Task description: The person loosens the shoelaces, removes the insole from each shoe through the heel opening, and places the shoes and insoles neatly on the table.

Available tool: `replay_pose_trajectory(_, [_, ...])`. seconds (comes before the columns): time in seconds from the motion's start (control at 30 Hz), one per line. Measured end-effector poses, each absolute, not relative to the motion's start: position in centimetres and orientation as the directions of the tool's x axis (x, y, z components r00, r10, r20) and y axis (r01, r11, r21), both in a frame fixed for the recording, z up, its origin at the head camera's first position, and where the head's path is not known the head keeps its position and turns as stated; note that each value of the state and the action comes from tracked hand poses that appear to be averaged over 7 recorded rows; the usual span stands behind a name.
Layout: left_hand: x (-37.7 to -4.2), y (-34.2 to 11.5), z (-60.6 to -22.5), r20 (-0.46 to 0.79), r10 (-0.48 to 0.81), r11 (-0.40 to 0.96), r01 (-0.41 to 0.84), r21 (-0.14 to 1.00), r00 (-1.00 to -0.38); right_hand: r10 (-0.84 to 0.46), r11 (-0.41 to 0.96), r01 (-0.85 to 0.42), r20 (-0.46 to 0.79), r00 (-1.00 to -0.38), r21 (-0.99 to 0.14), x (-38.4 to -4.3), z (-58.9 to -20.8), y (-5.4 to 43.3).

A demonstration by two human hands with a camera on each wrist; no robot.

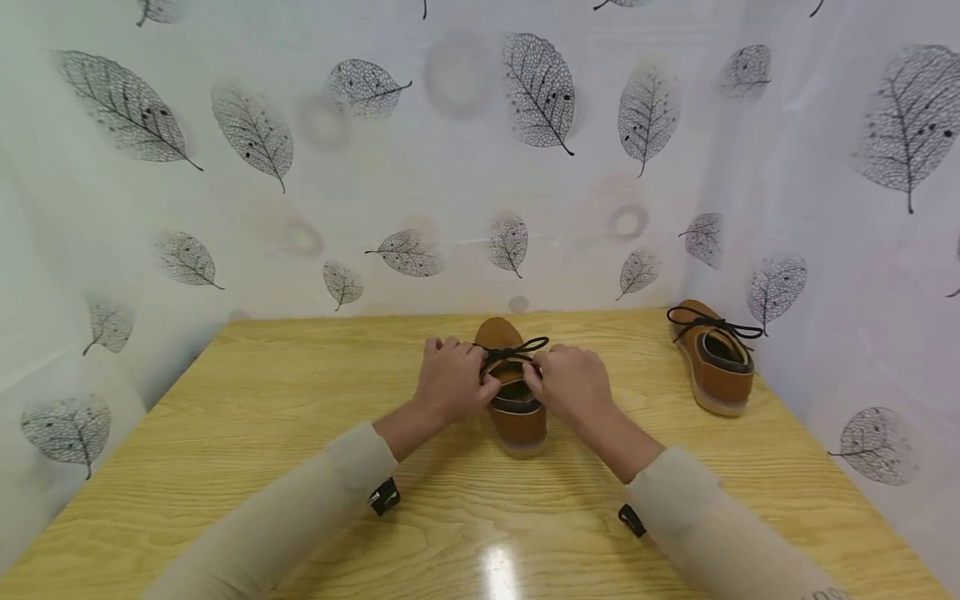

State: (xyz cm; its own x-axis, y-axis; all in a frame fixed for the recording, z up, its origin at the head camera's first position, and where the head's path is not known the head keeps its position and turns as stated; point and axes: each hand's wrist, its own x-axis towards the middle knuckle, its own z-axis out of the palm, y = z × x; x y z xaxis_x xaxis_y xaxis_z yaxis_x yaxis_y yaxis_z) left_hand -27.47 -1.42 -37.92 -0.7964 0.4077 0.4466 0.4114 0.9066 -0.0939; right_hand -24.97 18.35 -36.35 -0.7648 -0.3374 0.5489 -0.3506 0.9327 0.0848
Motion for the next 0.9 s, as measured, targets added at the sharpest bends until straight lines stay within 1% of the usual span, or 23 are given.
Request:
replay_pose_trajectory(0.37, [-27.7,-3.8,-38.0,0.499,0.425,0.895,0.433,-0.106,-0.755,-0.333,0.929,-0.367,0.537,-0.775,0.046,-25.1,-36.8,16.3])
replay_pose_trajectory(0.47, [-27.6,-4.6,-37.9,0.508,0.434,0.888,0.448,-0.102,-0.744,-0.330,0.926,-0.377,0.548,-0.768,0.029,-25.1,-36.9,15.5])
replay_pose_trajectory(0.9, [-27.5,-7.8,-37.8,0.463,0.477,0.866,0.489,-0.104,-0.747,-0.325,0.918,-0.396,0.536,-0.779,-0.019,-24.9,-36.9,12.7])
